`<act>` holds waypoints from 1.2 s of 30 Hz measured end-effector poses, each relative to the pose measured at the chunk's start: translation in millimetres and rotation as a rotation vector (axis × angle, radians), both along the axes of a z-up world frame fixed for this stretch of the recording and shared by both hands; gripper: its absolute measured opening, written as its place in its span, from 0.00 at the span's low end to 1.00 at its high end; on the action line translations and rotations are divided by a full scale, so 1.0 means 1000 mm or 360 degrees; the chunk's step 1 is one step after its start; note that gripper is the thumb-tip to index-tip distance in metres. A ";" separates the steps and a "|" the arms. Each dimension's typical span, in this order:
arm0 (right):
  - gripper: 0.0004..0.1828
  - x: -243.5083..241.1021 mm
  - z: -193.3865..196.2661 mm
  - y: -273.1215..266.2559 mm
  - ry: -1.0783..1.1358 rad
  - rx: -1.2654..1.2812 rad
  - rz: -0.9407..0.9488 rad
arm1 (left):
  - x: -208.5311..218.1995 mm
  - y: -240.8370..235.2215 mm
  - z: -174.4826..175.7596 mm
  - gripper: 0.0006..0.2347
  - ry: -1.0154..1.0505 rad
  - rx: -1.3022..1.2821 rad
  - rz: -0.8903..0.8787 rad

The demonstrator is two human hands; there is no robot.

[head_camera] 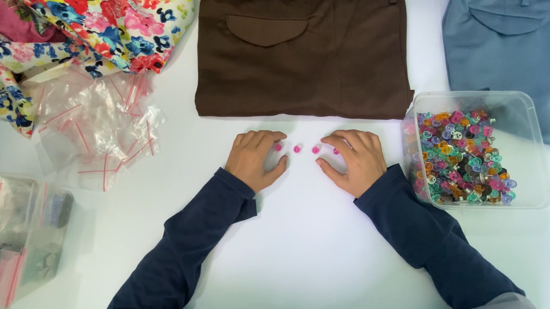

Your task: Pick small buttons from a container and place them into small plastic bags for packaging.

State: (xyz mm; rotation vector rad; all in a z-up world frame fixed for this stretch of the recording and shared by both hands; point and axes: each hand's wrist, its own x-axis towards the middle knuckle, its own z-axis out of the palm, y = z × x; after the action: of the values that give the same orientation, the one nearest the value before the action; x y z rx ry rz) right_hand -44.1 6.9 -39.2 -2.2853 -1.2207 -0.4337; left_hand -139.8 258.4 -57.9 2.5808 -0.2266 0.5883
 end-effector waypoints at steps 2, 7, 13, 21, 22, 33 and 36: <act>0.17 0.002 -0.003 0.003 -0.0011 -0.0004 0.0018 | 0.002 -0.004 0.005 0.17 -0.0010 -0.0004 -0.0023; 0.14 0.008 -0.014 0.013 -0.0034 0.0028 0.0085 | 0.010 -0.010 0.006 0.17 -0.0036 -0.0032 -0.0108; 0.07 0.009 -0.019 0.015 -0.0011 0.0040 0.0123 | 0.018 -0.012 -0.005 0.08 -0.0042 -0.0024 -0.0115; 0.07 0.009 -0.017 0.017 0.0024 0.0046 0.0100 | 0.019 -0.011 -0.008 0.07 -0.0043 -0.0077 -0.0092; 0.07 0.009 -0.017 0.016 0.0024 0.0046 0.0100 | 0.019 -0.011 -0.008 0.07 -0.0043 -0.0076 -0.0092; 0.22 0.006 -0.014 0.006 0.0055 0.0012 -0.0020 | 0.014 -0.008 -0.014 0.16 -0.0018 -0.0062 -0.0025; 0.21 0.008 -0.013 -0.002 0.0051 0.0036 -0.0058 | 0.010 0.001 -0.025 0.14 -0.0056 -0.0071 0.0052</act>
State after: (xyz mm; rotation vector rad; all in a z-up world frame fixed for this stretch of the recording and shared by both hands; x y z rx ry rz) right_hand -36.0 4.9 -52.2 -2.2897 -1.1549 -0.4204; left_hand -129.5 259.8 -83.3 2.5372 -0.1812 0.6442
